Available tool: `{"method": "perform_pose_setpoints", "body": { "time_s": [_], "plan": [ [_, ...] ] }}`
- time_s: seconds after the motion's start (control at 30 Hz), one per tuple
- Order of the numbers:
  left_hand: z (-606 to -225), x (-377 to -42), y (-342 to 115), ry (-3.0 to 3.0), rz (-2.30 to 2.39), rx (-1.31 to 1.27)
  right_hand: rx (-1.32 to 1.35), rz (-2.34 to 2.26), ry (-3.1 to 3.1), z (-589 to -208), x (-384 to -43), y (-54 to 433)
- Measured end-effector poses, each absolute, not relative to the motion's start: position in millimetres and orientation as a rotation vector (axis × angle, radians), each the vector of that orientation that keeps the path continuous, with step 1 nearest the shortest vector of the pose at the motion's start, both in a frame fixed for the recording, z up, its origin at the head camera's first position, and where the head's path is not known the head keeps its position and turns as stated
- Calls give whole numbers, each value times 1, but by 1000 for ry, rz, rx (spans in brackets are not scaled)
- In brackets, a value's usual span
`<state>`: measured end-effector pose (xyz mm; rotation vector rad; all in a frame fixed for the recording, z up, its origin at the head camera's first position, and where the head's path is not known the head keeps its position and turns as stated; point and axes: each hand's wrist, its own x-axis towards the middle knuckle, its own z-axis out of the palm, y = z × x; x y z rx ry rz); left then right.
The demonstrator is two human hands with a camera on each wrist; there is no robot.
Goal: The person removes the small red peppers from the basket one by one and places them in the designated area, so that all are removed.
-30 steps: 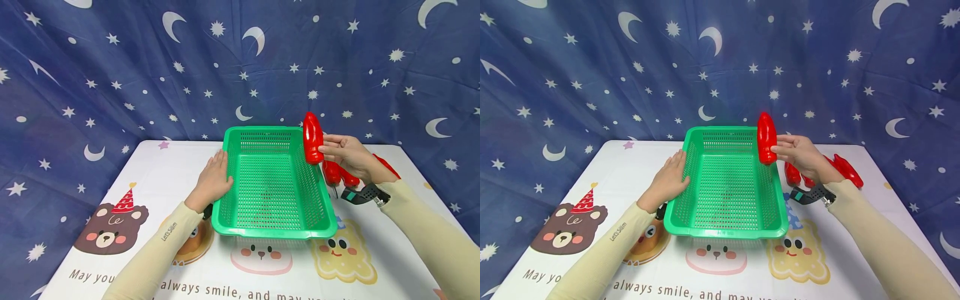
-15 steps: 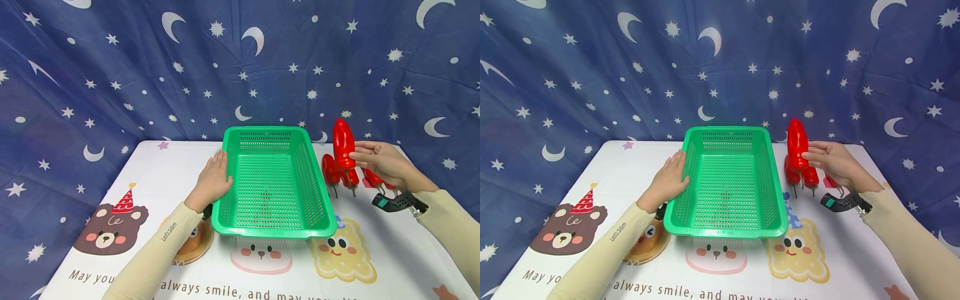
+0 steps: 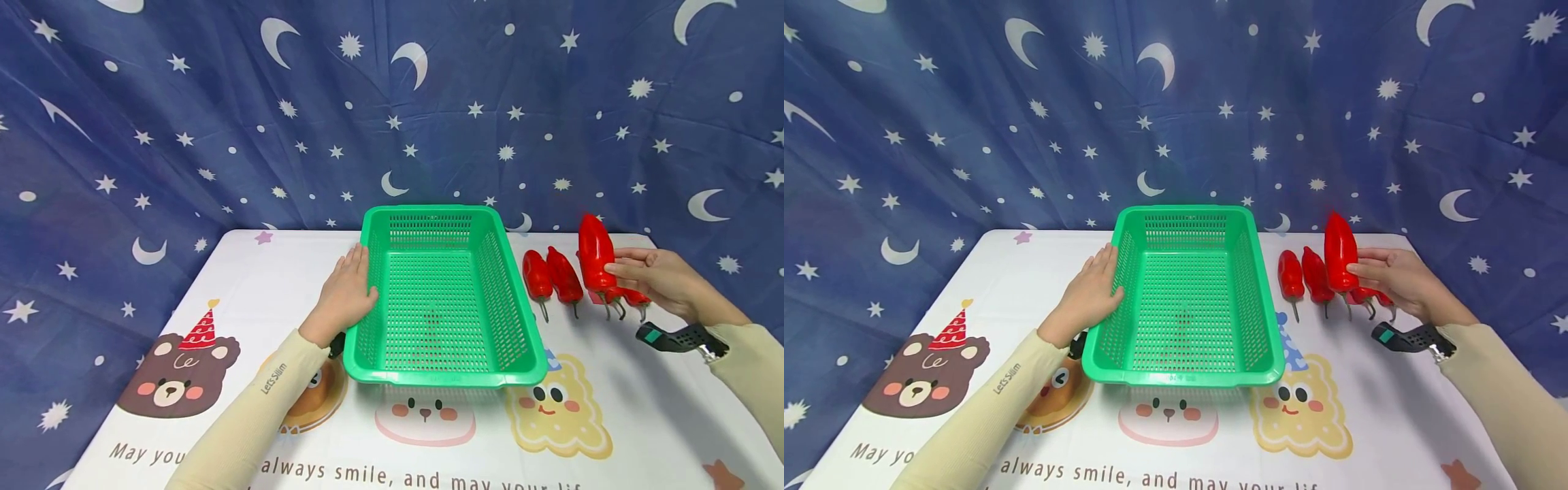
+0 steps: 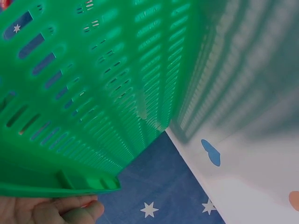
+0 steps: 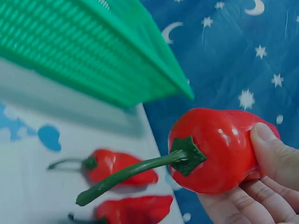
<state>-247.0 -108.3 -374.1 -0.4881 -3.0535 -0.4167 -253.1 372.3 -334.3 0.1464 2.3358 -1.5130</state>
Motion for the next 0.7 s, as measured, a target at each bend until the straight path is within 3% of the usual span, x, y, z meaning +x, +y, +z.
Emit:
{"method": "perform_pose_setpoints", "body": {
  "time_s": [0.7],
  "plan": [
    [-375, -249, -108, -3051, -426, -492, 153, -1321, 2359, -389, -251, 408]
  ]
}}
